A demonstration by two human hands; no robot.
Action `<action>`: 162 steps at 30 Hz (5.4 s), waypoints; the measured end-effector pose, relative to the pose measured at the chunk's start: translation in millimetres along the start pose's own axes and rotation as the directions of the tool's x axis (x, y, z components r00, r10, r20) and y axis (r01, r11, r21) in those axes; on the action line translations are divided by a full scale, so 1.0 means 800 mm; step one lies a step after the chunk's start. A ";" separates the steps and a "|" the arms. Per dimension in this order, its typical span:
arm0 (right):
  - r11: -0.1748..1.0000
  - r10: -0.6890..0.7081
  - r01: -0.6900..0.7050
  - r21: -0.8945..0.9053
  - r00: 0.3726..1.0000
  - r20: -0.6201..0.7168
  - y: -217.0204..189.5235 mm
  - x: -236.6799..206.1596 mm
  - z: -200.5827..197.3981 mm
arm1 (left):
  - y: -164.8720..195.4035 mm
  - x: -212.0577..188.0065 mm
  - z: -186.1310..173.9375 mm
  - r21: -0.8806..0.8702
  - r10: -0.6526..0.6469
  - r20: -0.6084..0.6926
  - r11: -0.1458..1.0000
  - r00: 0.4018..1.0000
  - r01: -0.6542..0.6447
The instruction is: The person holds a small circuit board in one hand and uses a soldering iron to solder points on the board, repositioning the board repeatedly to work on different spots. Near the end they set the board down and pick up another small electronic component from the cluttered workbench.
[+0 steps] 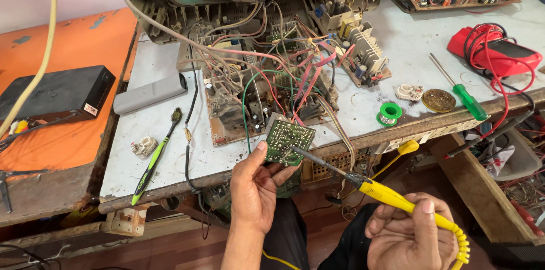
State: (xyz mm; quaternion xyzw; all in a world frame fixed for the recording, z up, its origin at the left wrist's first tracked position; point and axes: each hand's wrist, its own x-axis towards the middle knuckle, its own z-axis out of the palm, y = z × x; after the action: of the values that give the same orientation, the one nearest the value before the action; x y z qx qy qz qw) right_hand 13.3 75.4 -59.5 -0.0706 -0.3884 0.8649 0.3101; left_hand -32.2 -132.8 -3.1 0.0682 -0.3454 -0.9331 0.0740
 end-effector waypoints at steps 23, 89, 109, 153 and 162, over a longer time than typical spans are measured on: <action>0.996 -0.085 0.087 -0.024 0.994 0.063 -0.007 -0.004 0.009 | 0.002 -0.001 0.002 0.016 -0.005 0.009 1.000 1.000 0.004; 0.328 -0.505 0.749 -0.576 0.655 0.563 -0.021 0.143 0.071 | -0.007 0.031 -0.016 0.012 -0.022 -0.047 1.000 0.999 0.023; 0.775 -0.467 0.614 -0.148 0.714 0.521 0.032 0.162 0.048 | -0.009 0.031 -0.017 0.001 -0.021 -0.049 1.000 0.999 0.021; 0.389 -0.306 0.736 -0.554 0.670 0.676 0.010 0.174 0.069 | -0.011 0.030 -0.015 -0.004 -0.016 -0.039 1.000 0.999 0.016; 0.362 -0.397 0.754 -0.549 0.657 0.641 0.011 0.172 0.069 | -0.010 0.029 -0.013 0.022 -0.020 -0.058 1.000 0.998 0.021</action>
State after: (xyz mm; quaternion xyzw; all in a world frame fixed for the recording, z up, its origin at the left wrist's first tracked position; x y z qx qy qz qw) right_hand -121.0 117.8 -11.2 0.1254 -0.7758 0.4254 0.4489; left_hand -54.0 -138.0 -17.9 0.0994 -0.3530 -0.9274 0.0736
